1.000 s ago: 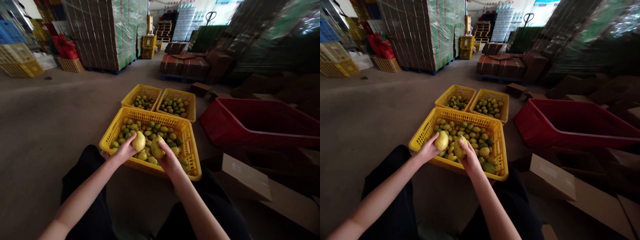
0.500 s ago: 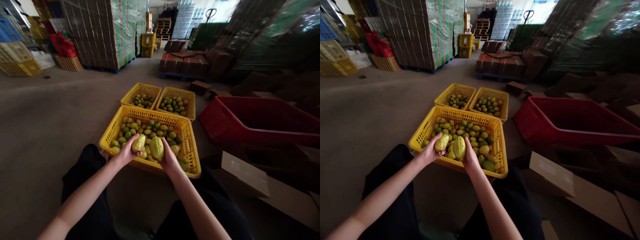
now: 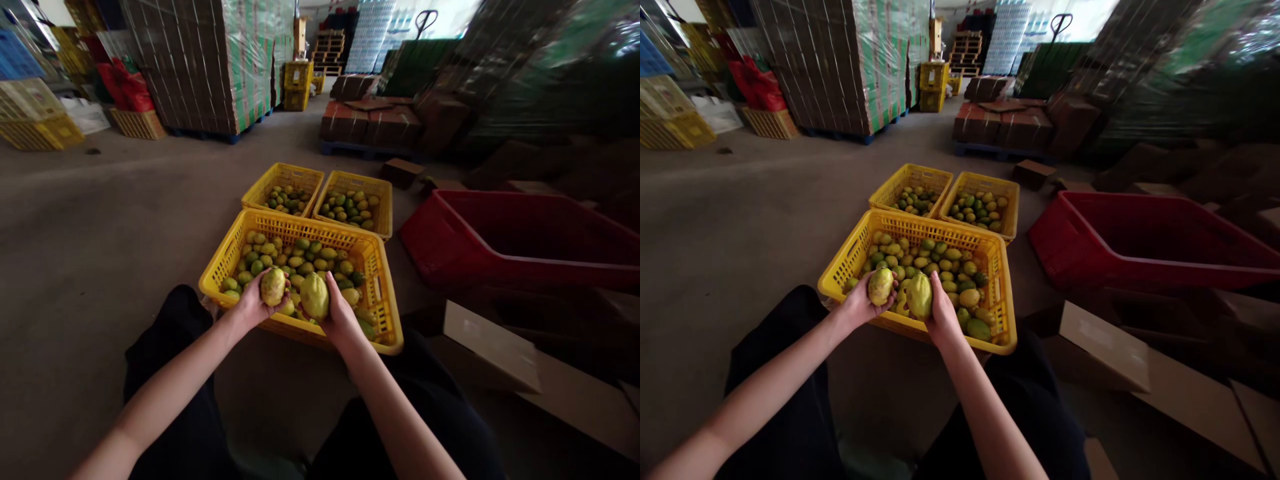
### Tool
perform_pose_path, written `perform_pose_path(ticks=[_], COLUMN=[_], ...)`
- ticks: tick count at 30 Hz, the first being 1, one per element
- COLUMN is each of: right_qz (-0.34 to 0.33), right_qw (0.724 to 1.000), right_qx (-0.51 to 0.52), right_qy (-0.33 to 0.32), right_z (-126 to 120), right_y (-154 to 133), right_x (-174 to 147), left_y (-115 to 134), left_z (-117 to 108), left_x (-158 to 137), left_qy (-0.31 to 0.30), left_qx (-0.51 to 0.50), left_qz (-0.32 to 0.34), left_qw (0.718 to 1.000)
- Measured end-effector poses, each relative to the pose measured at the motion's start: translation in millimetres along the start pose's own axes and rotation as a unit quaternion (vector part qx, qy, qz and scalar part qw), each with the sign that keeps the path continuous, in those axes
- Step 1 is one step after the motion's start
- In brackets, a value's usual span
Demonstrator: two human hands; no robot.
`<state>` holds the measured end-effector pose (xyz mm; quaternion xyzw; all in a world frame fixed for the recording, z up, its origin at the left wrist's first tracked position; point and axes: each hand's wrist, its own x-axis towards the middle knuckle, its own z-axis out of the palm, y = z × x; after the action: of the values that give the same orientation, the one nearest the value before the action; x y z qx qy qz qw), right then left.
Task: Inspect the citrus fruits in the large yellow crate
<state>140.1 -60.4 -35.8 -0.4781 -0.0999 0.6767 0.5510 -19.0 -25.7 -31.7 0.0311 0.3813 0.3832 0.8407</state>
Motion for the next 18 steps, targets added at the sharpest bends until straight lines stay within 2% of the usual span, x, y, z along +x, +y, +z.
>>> perform_pose_path(ticks=[6, 12, 15, 18], right_qz=[0.042, 0.042, 0.037, 0.032], right_qw=[0.998, 0.998, 0.999, 0.998], right_qx=[0.035, 0.04, 0.027, 0.013], right_qy=[-0.014, -0.017, -0.027, -0.044], right_z=[3, 3, 2, 0], right_y=[-3, -5, -4, -3], right_x=[-4, -5, -4, -2], left_y=[2, 0, -3, -6], left_z=[3, 12, 12, 7], left_x=[-3, -10, -10, -9], left_qy=[0.001, 0.032, 0.024, -0.011], left_qx=[0.026, 0.087, 0.122, 0.149], left_qz=[0.011, 0.026, 0.046, 0.062], left_qw=[1.0, 0.995, 0.991, 0.987])
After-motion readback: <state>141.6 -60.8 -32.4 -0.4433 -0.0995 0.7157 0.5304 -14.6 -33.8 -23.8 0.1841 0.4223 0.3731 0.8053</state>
